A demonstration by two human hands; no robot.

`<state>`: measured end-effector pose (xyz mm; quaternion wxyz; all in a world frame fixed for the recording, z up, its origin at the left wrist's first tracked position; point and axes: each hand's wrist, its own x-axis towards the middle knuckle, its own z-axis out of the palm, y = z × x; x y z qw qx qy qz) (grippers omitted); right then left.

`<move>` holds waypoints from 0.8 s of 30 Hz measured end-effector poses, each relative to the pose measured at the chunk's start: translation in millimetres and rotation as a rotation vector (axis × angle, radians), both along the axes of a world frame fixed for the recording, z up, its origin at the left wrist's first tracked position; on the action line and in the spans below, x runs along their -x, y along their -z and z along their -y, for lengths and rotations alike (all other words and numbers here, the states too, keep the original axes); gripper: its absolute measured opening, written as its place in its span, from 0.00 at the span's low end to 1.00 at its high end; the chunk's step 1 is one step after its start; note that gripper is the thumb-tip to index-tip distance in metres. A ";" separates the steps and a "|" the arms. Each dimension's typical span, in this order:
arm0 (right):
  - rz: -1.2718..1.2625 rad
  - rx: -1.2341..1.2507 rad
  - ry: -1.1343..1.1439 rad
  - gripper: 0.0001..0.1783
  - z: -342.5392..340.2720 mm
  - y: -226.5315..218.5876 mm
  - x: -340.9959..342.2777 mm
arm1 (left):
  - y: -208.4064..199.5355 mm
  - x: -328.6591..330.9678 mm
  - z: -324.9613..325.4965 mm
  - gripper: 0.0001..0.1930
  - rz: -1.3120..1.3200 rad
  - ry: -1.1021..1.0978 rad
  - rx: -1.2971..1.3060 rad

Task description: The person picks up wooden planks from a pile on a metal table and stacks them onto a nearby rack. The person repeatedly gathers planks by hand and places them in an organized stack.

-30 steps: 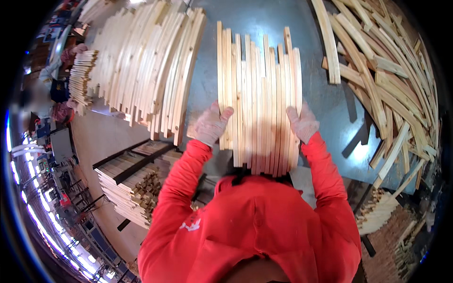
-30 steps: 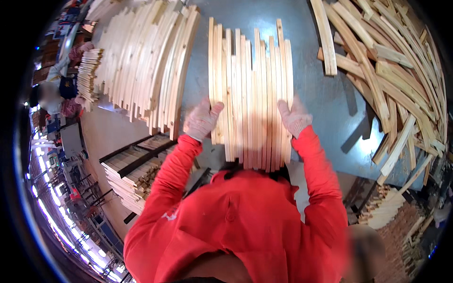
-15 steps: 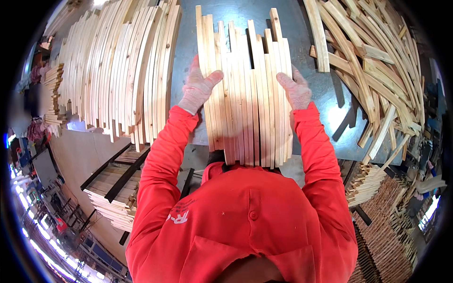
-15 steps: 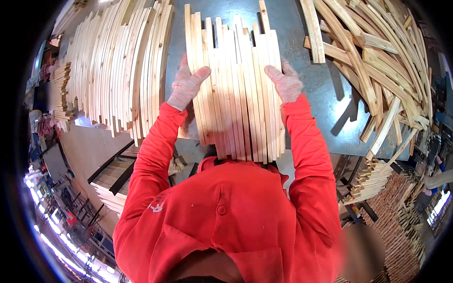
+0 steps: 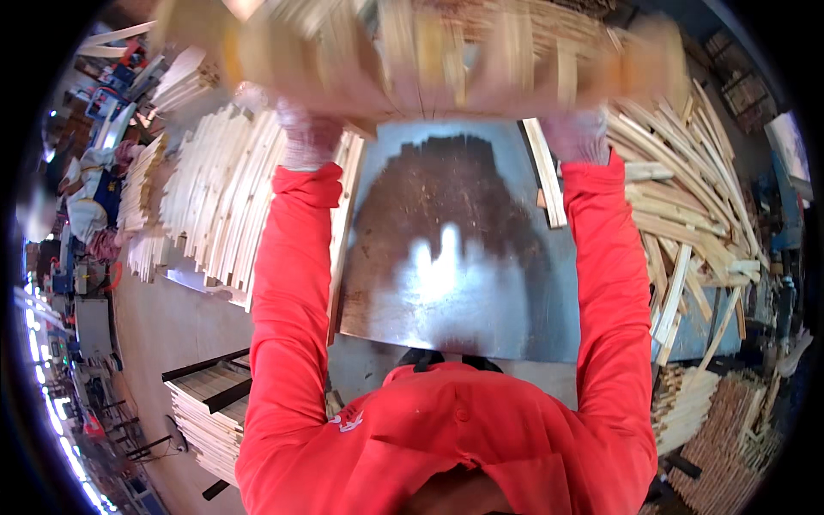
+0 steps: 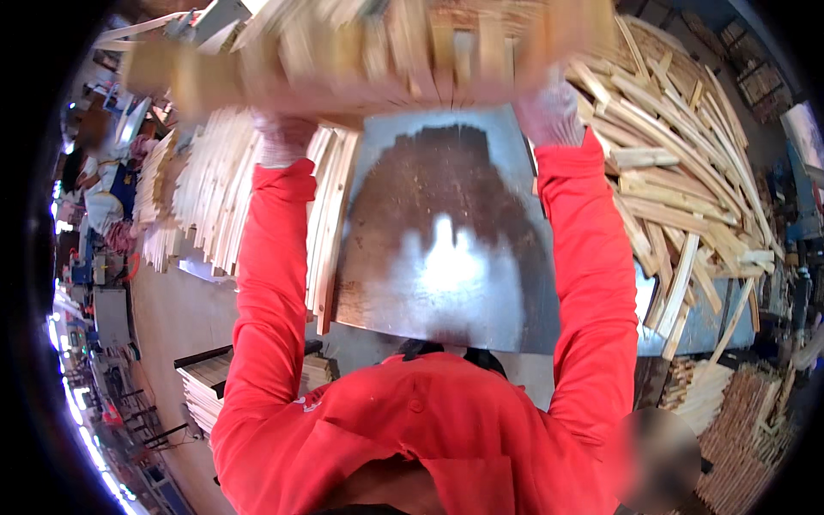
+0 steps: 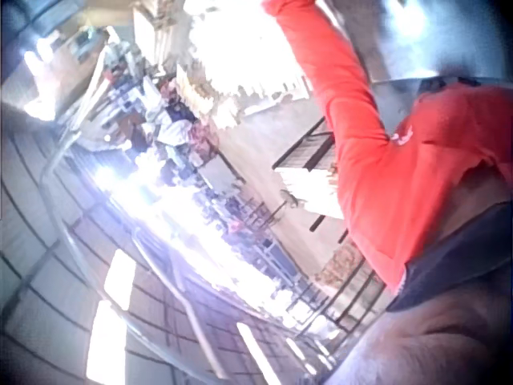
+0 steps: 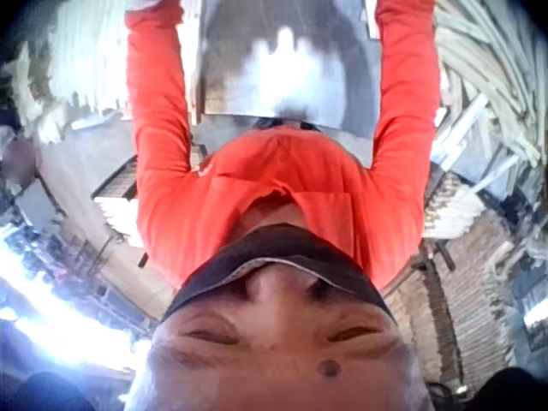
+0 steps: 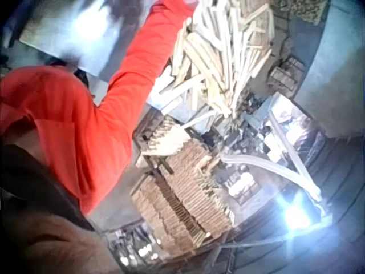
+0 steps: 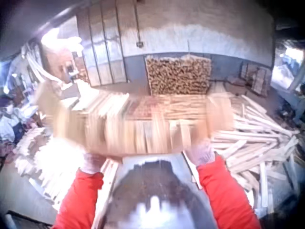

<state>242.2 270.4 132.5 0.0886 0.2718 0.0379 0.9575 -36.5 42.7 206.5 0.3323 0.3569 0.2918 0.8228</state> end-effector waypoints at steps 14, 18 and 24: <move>1.383 -0.931 0.494 0.62 192.3 176.5 -65.0 | 243.5 -71.6 120.4 0.35 -0.400 -0.107 1.209; 1.414 -1.158 0.541 0.61 211.7 184.1 -76.3 | 256.0 -75.1 136.5 0.32 -0.758 -0.281 1.282; 1.524 -1.824 0.238 0.67 208.3 186.0 -70.2 | 257.4 -44.9 149.7 0.28 -0.581 -0.162 1.370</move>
